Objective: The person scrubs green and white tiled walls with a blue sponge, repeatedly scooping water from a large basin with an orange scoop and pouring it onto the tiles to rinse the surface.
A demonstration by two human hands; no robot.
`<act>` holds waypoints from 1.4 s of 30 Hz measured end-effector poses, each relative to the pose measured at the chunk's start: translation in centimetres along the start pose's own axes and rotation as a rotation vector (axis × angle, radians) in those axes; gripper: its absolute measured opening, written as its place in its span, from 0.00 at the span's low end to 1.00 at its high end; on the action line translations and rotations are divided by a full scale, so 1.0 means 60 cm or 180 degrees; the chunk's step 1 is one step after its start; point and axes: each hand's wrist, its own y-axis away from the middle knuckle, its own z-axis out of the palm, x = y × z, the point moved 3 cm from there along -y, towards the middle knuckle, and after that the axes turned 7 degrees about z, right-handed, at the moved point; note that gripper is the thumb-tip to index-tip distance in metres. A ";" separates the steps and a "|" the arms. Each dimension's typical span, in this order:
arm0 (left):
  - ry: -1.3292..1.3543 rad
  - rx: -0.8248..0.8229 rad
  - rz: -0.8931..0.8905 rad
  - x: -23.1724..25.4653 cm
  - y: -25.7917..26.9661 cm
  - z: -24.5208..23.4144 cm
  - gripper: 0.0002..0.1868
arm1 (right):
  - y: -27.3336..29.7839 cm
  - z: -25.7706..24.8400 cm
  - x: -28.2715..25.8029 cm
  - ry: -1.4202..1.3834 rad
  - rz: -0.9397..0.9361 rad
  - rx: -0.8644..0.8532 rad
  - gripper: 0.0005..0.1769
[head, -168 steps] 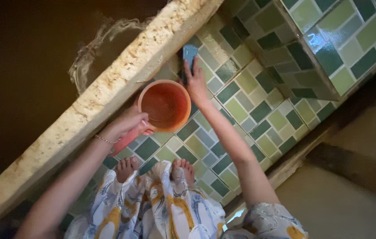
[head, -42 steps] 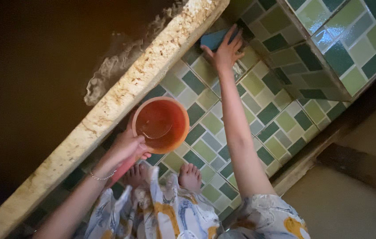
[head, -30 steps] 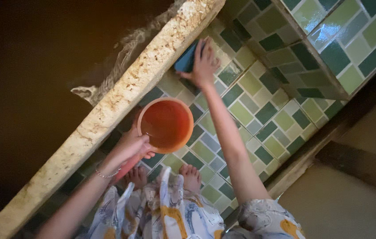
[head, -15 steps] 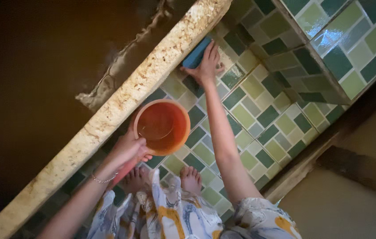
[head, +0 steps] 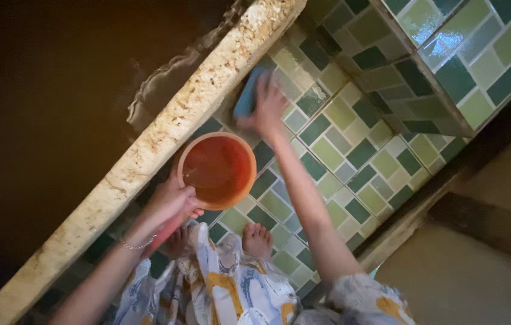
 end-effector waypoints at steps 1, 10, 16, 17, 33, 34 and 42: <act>0.0009 0.0001 0.0017 0.005 0.002 -0.001 0.45 | 0.048 0.009 -0.018 0.0083 -0.0349 0.0045 0.78; -0.0154 -0.0126 -0.0048 0.028 0.067 -0.010 0.38 | -0.046 -0.108 0.122 0.0286 0.0047 -0.0312 0.86; -0.0546 -0.0200 0.0085 0.063 0.091 -0.006 0.28 | 0.007 -0.078 0.101 0.0286 -0.0151 -0.0204 0.81; -0.0801 -0.0191 0.0135 0.070 0.099 -0.004 0.26 | 0.057 -0.045 0.086 0.0270 -0.0315 -0.0314 0.63; -0.0232 -0.0323 0.0674 0.169 0.139 0.068 0.26 | 0.092 -0.222 0.148 0.0315 0.0700 -0.0088 0.75; -0.0188 -0.0319 0.0722 0.175 0.141 0.074 0.26 | 0.127 -0.209 0.121 0.0166 0.0517 0.0098 0.72; 0.0166 -0.0408 0.0936 0.161 0.161 0.063 0.26 | 0.378 -0.040 -0.038 -0.0954 -0.0655 -0.0260 0.68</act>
